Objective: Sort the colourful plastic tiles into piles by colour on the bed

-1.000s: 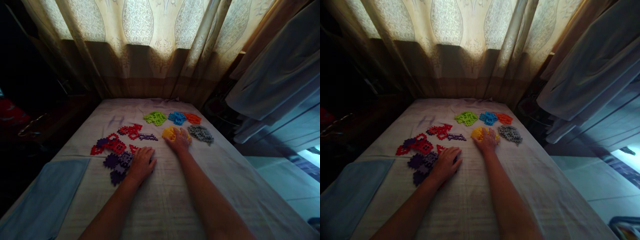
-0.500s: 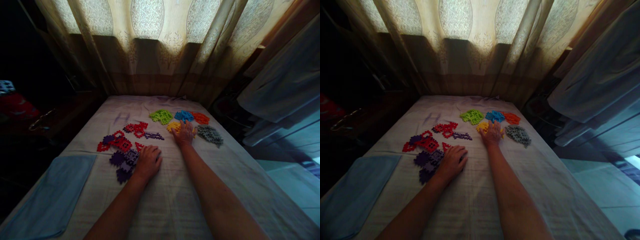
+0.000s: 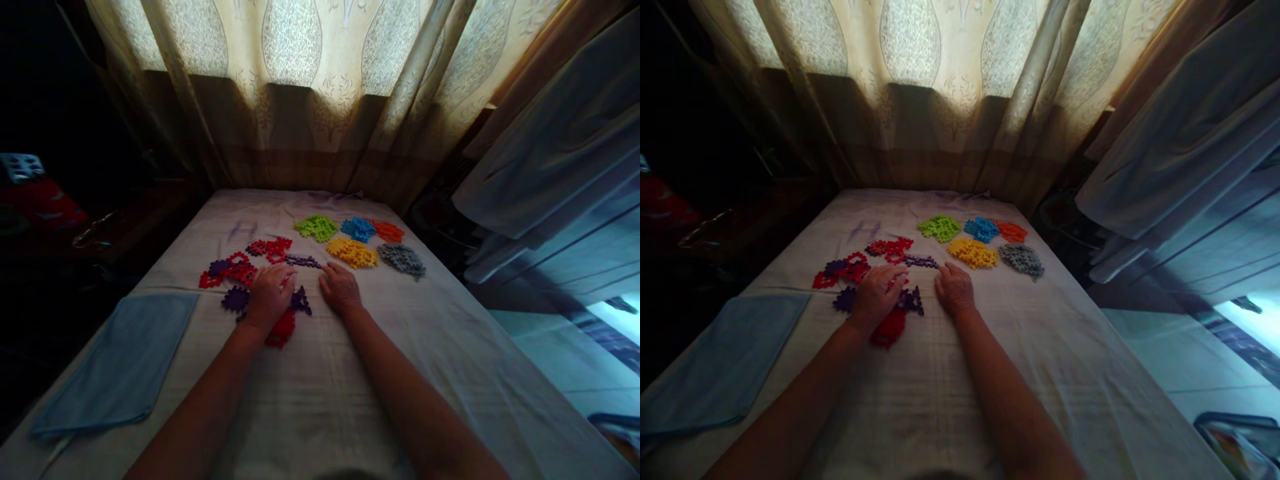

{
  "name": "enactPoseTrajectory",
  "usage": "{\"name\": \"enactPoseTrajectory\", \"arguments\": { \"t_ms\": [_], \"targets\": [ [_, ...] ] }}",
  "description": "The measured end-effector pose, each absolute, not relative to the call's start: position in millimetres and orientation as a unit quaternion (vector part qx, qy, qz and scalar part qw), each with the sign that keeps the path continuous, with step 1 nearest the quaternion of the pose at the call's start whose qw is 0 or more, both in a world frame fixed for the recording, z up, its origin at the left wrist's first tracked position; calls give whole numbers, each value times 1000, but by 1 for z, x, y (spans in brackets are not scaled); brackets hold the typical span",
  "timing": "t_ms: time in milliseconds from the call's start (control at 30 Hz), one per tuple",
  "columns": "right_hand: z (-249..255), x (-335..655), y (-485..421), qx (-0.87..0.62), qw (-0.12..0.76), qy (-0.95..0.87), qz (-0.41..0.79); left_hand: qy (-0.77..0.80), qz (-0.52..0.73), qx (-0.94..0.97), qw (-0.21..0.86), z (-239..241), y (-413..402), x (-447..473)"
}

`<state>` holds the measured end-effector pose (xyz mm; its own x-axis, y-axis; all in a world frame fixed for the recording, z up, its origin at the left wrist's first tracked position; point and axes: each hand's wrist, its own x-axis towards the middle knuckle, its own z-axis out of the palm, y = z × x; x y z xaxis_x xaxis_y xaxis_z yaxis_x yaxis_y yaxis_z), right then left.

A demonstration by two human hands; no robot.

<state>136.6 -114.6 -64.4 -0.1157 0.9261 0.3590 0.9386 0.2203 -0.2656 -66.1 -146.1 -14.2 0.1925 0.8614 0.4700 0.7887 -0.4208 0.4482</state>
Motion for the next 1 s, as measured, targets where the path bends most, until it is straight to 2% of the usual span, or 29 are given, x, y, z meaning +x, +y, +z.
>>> {"name": "enactPoseTrajectory", "arguments": {
  "t_ms": [167,267,633,833,1000],
  "targets": [
    [-56,132,-120,-649,185,-738,0,583,192,788,46,-30,-179,-117],
    [-52,126,-123,-647,172,-743,8,580,147,800,44,-49,-204,-129],
    [-60,91,-174,-598,290,-745,58,625,219,749,-16,-58,-214,-121],
    [-56,81,-192,-489,252,-835,28,624,240,743,-21,-61,-219,-123],
    [-53,77,-197,-458,245,-854,20,612,239,753,-30,-58,-223,-125]
  ]
}}
